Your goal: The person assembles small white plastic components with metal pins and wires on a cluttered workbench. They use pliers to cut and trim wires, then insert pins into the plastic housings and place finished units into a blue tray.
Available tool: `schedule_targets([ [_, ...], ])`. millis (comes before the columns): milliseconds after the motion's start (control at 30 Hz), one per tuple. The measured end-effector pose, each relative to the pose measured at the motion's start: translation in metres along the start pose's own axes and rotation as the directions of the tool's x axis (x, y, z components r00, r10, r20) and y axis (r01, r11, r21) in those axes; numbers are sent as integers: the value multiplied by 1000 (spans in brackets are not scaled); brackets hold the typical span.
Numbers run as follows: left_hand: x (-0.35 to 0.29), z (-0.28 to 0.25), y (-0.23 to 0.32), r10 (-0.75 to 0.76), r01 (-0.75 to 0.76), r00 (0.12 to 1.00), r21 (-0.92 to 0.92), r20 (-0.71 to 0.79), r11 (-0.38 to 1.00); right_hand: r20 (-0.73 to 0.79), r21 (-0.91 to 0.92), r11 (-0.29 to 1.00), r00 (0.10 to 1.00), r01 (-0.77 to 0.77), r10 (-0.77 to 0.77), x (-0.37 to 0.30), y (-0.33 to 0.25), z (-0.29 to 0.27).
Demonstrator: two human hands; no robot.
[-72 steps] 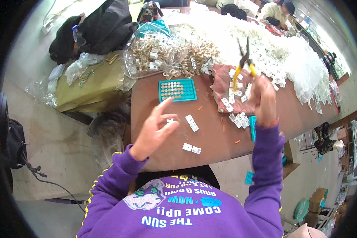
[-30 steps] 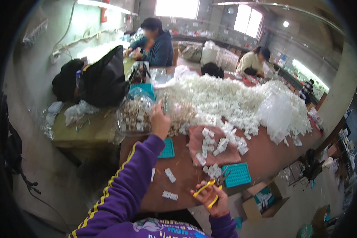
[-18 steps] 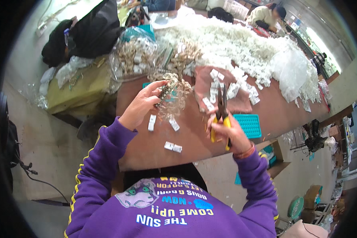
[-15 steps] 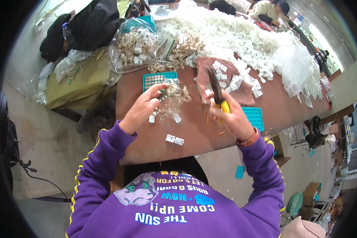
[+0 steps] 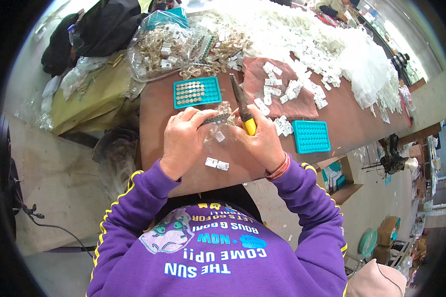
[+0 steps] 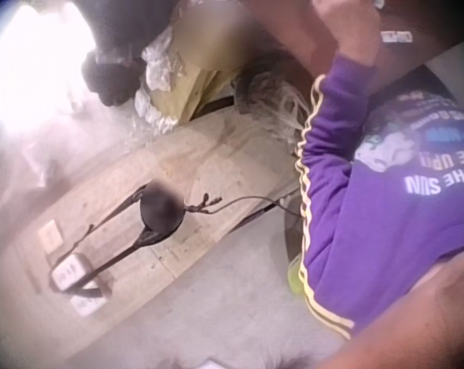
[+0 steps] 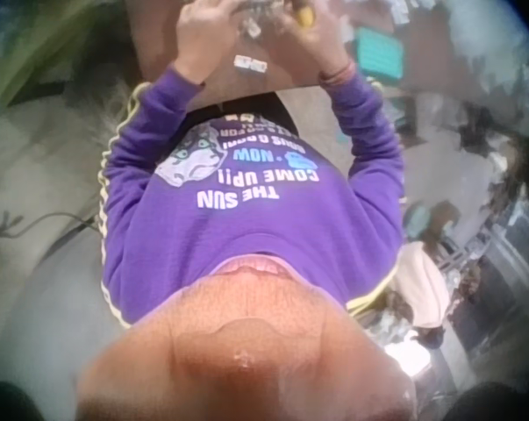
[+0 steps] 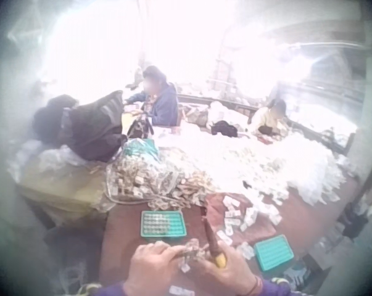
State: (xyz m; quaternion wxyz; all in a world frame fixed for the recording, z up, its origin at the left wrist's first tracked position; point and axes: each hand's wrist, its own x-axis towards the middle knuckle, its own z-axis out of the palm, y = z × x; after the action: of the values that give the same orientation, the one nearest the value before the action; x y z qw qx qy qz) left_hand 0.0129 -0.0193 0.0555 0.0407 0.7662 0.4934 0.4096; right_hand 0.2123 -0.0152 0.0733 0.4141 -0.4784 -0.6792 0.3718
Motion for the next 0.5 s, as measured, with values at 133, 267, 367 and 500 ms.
schedule_targets([
  [133,-2,-1,1,3,-5,1000,-94,-15,996,5,39,999,1000,13,-13,-16,6,-1],
  [267,-5,-5,-2,-49,60,998,-258,47,964,145,11,998,987,66,-67,-26,4,-7],
  [367,-6,-9,-8,71,-40,992,-270,104,962,110,-56,992,988,115,-108,-16,-5,-24],
  [500,-5,-10,-10,216,-161,969,-349,124,923,246,-84,987,963,137,-112,3,-13,-37],
])
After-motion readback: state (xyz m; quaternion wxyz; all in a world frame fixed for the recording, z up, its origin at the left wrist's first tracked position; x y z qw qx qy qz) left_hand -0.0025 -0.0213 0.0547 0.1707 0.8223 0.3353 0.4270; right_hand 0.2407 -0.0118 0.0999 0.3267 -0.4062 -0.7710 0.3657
